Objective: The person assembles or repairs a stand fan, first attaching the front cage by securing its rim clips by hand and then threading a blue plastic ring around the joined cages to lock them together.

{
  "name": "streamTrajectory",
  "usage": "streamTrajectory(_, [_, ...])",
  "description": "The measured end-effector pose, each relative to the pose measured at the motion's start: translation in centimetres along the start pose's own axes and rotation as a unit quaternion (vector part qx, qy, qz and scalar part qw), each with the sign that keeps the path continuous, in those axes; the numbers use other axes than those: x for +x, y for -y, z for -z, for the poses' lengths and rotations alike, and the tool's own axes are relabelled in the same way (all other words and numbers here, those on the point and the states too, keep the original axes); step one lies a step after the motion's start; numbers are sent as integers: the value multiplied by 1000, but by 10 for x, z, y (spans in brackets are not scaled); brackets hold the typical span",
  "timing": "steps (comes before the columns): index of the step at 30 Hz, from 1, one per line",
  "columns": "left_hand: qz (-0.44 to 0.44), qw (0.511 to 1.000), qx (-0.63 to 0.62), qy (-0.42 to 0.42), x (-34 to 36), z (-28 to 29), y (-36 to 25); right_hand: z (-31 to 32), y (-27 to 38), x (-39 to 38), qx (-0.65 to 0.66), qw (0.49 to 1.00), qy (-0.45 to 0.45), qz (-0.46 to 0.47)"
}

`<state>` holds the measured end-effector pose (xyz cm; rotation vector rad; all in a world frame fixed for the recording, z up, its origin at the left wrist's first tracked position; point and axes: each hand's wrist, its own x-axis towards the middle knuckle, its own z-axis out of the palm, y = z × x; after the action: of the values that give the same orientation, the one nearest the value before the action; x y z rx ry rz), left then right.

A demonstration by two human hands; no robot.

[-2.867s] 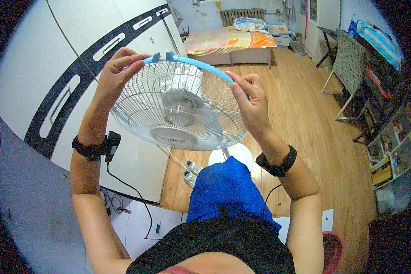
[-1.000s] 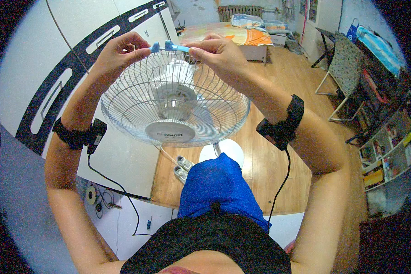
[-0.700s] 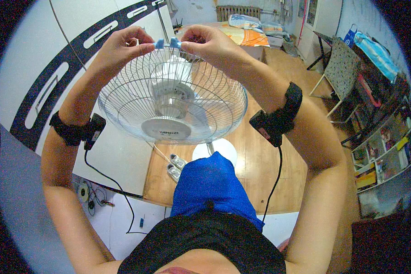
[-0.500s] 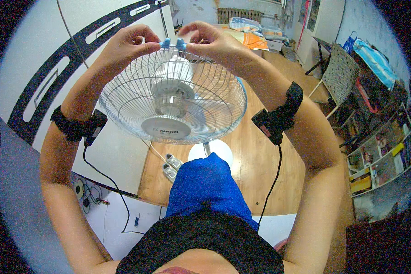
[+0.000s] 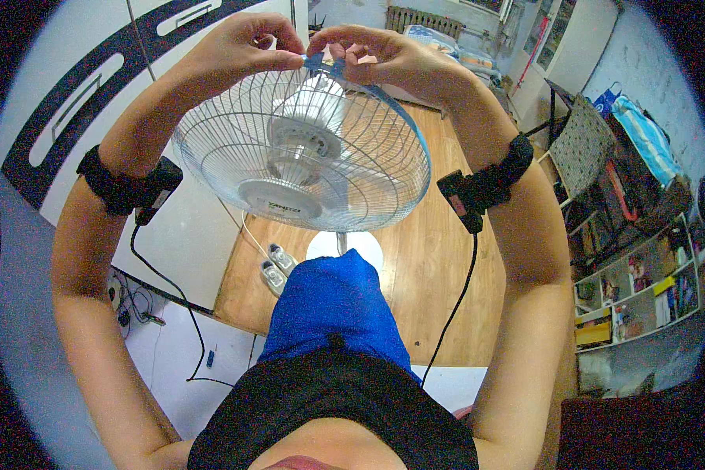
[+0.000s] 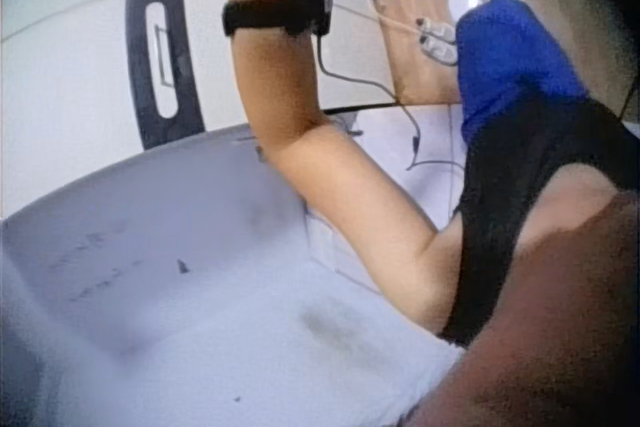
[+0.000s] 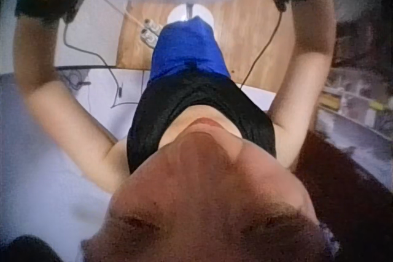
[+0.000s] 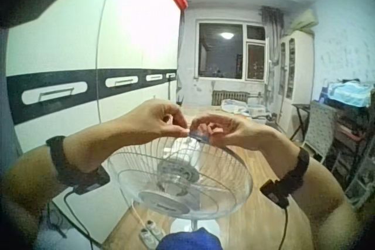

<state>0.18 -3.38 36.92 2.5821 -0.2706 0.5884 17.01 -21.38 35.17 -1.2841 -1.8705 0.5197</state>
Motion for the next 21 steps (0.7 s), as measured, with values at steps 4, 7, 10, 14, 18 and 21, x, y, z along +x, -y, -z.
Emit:
streamTrajectory(4, [51, 998, 8, 24, -4, 9, -39, 2, 1, 1, -43, 999, 2, 31])
streamTrajectory(7, [61, 998, 13, 0, -6, 5, -35, -4, 1, 4, -47, 998, 2, 47])
streamTrajectory(10, [56, 998, 40, 11, -10, 7, -35, 6, 0, 3, -22, 998, 50, 38])
streamTrajectory(14, [17, 993, 113, 0, -26, 14, -16, 27, -23, 4, -129, 990, 54, 21])
streamTrajectory(18, [2, 980, 161, -115, -81, 17, 16, 48, -36, -15, -130, 989, 53, 41])
streamTrajectory(21, [146, 963, 128, -188, -177, 25, 1, 15, -18, 12, -176, 982, 28, 68])
